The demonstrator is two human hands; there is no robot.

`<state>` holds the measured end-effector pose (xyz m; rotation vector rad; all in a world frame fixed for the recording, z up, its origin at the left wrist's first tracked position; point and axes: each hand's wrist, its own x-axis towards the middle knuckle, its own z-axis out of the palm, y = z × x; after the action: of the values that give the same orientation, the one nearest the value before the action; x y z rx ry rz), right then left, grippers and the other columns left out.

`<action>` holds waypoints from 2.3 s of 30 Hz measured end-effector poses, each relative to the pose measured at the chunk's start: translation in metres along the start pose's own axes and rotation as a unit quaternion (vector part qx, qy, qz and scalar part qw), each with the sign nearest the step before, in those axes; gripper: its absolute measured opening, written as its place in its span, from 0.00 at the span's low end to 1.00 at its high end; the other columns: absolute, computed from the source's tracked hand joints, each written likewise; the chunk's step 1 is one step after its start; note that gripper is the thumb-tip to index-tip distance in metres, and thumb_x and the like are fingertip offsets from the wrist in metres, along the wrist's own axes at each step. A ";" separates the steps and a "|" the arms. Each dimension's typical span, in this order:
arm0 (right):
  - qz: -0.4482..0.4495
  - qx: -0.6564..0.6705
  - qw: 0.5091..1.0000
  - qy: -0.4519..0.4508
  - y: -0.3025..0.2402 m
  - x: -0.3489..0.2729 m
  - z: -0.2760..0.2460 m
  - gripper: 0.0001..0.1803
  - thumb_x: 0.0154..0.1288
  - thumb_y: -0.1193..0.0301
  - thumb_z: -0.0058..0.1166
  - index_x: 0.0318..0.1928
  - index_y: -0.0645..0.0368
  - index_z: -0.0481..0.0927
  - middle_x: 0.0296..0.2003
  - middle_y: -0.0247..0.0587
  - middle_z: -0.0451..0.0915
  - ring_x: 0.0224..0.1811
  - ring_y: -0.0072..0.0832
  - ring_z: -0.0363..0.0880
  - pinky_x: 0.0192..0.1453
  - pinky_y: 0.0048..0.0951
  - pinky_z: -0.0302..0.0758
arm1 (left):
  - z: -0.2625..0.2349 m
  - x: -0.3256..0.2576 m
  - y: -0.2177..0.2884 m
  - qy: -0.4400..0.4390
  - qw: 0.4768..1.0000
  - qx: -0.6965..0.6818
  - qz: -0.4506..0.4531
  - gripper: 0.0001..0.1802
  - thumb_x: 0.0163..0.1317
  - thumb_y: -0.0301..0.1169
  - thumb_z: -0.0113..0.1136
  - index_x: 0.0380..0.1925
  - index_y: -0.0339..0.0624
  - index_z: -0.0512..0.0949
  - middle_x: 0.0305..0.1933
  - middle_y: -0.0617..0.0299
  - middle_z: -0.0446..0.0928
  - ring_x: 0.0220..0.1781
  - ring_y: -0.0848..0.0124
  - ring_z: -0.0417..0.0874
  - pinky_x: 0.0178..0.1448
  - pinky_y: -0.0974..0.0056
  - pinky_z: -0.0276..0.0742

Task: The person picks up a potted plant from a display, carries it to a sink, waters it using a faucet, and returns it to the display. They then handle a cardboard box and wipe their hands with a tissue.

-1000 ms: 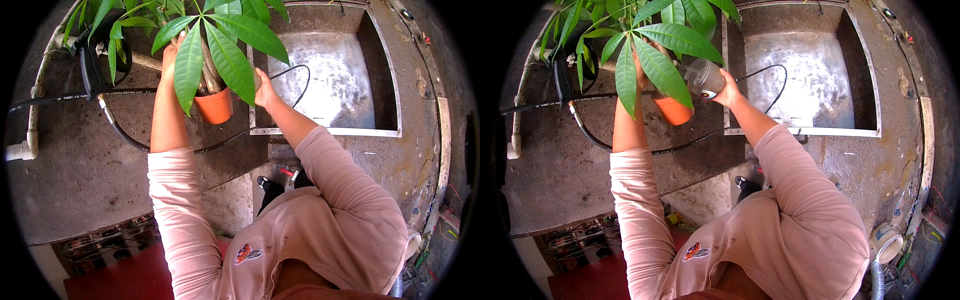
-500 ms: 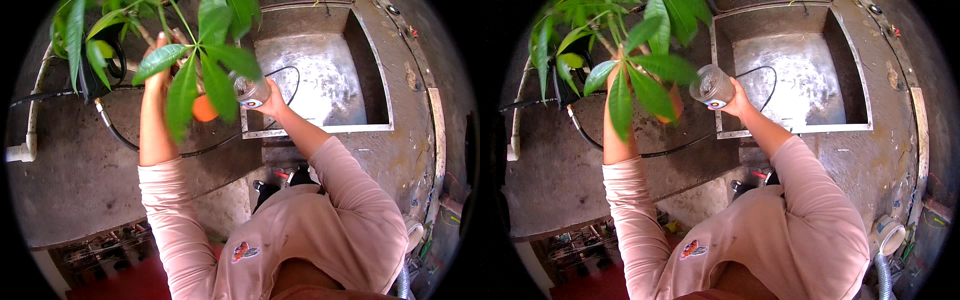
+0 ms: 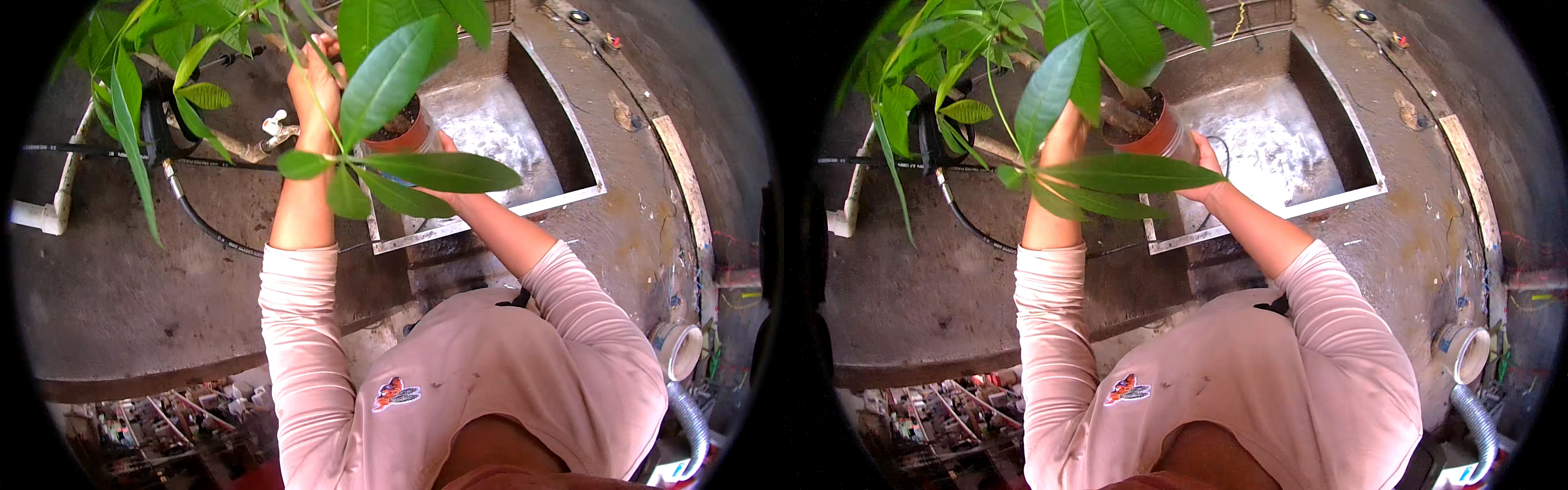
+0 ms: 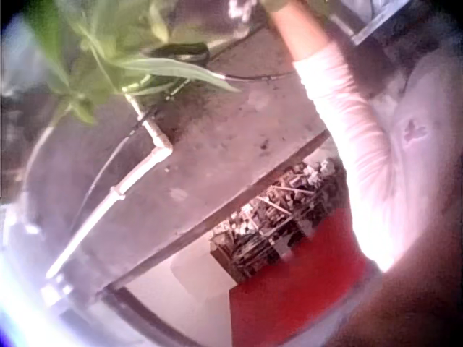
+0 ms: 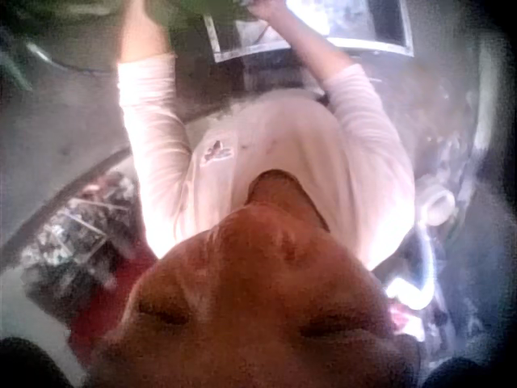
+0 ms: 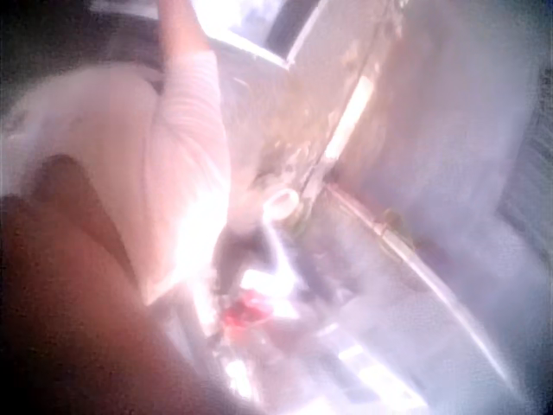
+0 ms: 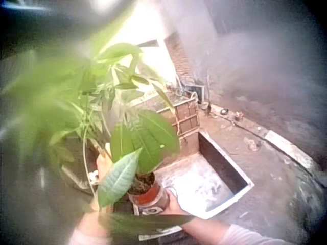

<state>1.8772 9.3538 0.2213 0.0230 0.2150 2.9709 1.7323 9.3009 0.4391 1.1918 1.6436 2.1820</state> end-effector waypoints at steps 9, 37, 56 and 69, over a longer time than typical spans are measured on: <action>-0.083 -0.149 0.985 -0.002 0.030 -0.056 0.064 0.39 0.65 0.38 0.42 0.71 0.43 0.61 0.71 0.45 0.60 0.71 0.53 0.59 0.63 0.76 0.59 | -0.004 -0.039 0.017 -0.067 0.972 -0.196 -0.114 0.24 0.73 0.50 0.48 0.50 0.39 0.74 0.44 0.61 0.76 0.33 0.70 0.76 0.36 0.64 0.75; -0.050 -0.085 0.994 -0.038 0.043 -0.036 0.007 0.36 0.66 0.42 0.45 0.69 0.44 0.64 0.69 0.44 0.63 0.67 0.55 0.64 0.60 0.74 0.65 | -0.068 -0.144 0.026 -0.054 0.983 0.114 -0.133 0.23 0.67 0.32 0.62 0.59 0.37 0.72 0.53 0.60 0.79 0.55 0.72 0.78 0.64 0.65 0.71; 0.102 -0.149 0.983 0.021 0.173 -0.181 -0.044 0.39 0.63 0.34 0.41 0.66 0.44 0.69 0.63 0.40 0.71 0.66 0.57 0.67 0.61 0.75 0.62 | -0.173 -0.492 0.099 0.095 0.959 0.108 -0.246 0.04 0.67 0.28 0.61 0.38 0.38 0.80 0.31 0.70 0.79 0.33 0.81 0.76 0.41 0.74 0.73; 0.311 -0.093 0.943 -0.078 0.435 -0.443 -0.060 0.46 0.62 0.38 0.47 0.72 0.52 0.59 0.69 0.66 0.59 0.68 0.65 0.62 0.56 0.69 0.74 | -0.202 -0.906 0.273 0.306 0.907 0.137 -0.255 0.08 0.68 0.32 0.60 0.36 0.38 0.80 0.31 0.68 0.78 0.33 0.79 0.76 0.41 0.71 0.74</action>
<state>2.2431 8.8484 0.2227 0.3684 -0.1231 3.5761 2.2907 8.5437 0.2133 0.0293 2.2248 2.1132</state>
